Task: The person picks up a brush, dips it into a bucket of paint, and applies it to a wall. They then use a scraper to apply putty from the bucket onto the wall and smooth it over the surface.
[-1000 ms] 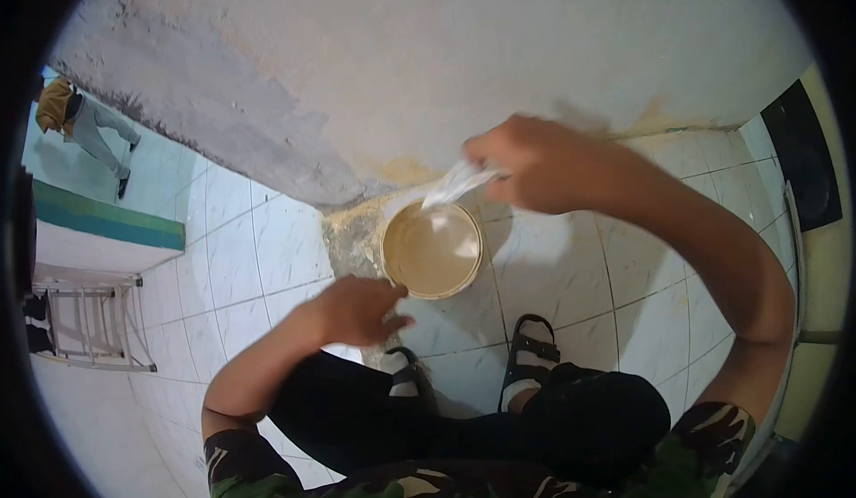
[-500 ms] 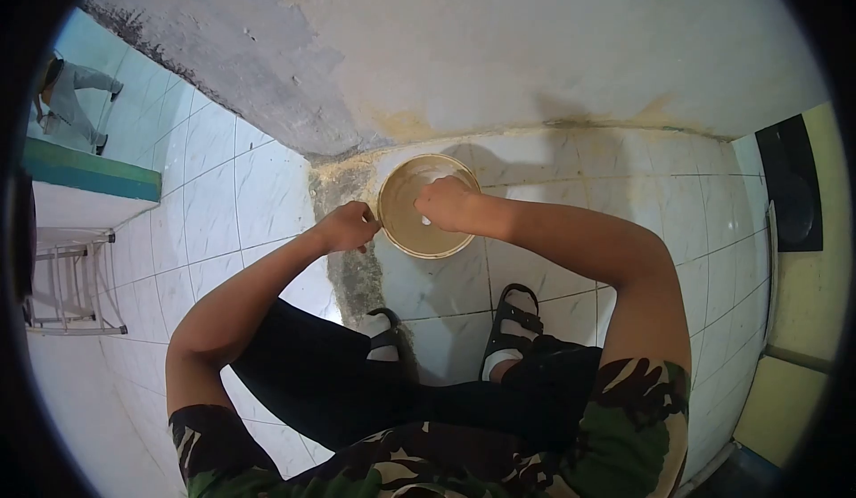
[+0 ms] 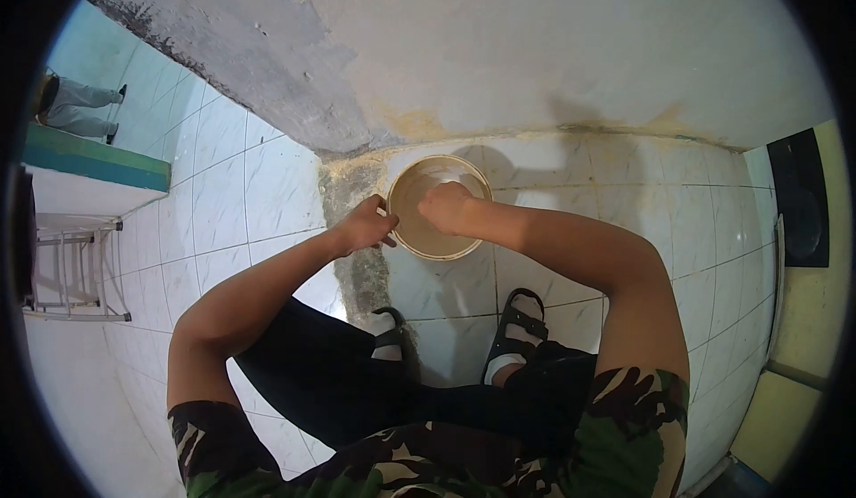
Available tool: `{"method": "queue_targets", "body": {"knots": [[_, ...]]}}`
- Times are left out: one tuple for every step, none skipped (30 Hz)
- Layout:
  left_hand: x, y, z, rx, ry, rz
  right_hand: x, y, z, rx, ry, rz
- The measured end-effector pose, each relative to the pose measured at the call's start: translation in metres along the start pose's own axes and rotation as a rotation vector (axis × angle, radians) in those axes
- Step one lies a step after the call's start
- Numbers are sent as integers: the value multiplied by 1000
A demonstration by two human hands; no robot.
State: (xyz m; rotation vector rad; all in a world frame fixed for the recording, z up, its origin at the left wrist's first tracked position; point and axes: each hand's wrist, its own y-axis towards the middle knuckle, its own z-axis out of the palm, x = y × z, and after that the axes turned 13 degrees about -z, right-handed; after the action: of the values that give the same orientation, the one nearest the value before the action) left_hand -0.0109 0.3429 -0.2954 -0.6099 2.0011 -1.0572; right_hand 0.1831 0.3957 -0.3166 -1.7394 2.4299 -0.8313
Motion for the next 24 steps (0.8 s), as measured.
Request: {"method": "queue_targets", "body": {"knots": [[4, 6, 4, 9, -76, 2, -3, 4, 11, -25, 21, 19], [7, 13, 5, 4, -73, 1, -8, 8, 21, -54, 41, 40], [8, 15, 4, -70, -6, 32, -8, 7, 18, -60, 43, 38], [10, 17, 4, -143, 63, 61, -9, 7, 14, 13, 71, 36], [11, 17, 6, -149, 69, 56, -9, 5, 11, 85, 98, 34], [6, 5, 7, -207, 121, 51, -6, 0, 6, 78, 102, 27], [2, -5, 9, -270, 171, 46, -2, -6, -1, 51, 92, 16], [4, -8, 8, -285, 177, 42, 0, -10, -8, 19, 79, 4], [9, -8, 9, -322, 207, 35, 2, -8, -8, 5, 76, -5], [14, -8, 11, -357, 230, 27, 5, -5, -6, 13, 71, -19], [19, -8, 12, -371, 227, 19, 6, -3, -4, 23, 66, -35], [24, -9, 11, -381, 234, 7, 10, -4, -8, 15, 59, -50], [31, -10, 7, -394, 241, -9, 15, -5, -16, 18, 55, -127], [39, -13, 4, -413, 240, -29, 21, -5, -23, 19, 54, -209], [49, -17, 1, -381, 191, -76, 29, -6, -31, 11, 50, -234], [57, -22, 1, -345, 137, -122, 36, -8, -38, -41, 37, -284], [66, -27, 1, -356, 126, -141, 39, -12, -43, -90, 25, -332], [71, -36, 0, -368, 141, -158, 40, -15, -46, -91, 19, -358], [75, -44, -1, -383, 159, -177, 41, -15, -51, -116, 35, -391], [79, -50, -2, -403, 157, -209, 43, -15, -55, -143, 52, -423], [86, -53, -6, -419, 151, -226, 44, -17, -61, -150, 48, -446], [96, -55, -9, -405, 150, -222, 43, -21, -63, -196, 147, -449], [105, -55, -12, -389, 149, -215, 42, -26, -66, -238, 247, -449], [106, -60, -15, -395, 142, -228, 43, -28, -66, -236, 248, -464]]}}
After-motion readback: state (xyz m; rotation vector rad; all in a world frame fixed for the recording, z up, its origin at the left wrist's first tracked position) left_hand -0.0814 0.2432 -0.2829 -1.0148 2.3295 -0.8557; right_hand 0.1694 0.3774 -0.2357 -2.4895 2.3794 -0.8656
